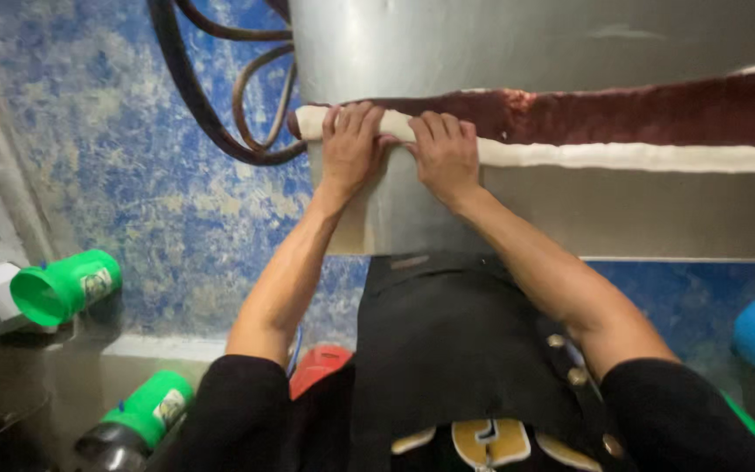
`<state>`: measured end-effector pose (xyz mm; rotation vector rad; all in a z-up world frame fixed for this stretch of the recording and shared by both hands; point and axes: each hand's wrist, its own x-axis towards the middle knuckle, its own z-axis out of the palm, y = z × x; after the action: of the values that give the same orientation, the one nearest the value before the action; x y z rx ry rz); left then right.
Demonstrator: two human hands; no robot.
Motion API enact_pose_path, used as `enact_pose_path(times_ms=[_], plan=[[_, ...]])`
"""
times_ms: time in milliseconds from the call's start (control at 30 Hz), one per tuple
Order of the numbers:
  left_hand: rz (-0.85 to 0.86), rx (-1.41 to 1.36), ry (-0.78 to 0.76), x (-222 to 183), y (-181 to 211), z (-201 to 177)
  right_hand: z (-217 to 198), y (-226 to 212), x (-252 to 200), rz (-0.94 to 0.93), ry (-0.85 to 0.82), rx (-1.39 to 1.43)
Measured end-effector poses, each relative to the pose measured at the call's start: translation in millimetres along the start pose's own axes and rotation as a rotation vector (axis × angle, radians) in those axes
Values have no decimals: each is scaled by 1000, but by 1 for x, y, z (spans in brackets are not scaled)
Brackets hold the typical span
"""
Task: The person rolls a strip of dark dough into a long rope, stretches it across a table, and then pinches off pieces of the dough and weighs them on a scale.
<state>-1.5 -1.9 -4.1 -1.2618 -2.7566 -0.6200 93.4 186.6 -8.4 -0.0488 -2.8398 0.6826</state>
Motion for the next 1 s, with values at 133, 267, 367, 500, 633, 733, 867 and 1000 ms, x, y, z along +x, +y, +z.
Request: enact_pose_path(times_ms=[133,267,367,500,633,733,867,1000], plan=[[-89,13,-129,8,-4,-11,-5,1,5,-23,-38,-73],[-252,30,-44,29,9,-3,-20,6,41,65,52,-51],[-176,205,339,35,12,5,-13,11,59,75,99,-59],[-218,156,136,35,-15,8,6,19,63,-29,-19,-242],[-64,218,86,24,-25,1,24,25,49,-68,-15,-229],[-222,145,-37,35,-21,-2,39,27,50,-23,-113,-202],[-197,403,175,53,-5,7,54,34,74,91,-6,-216],[-8,8,56,33,20,17,28,40,57,500,210,724]])
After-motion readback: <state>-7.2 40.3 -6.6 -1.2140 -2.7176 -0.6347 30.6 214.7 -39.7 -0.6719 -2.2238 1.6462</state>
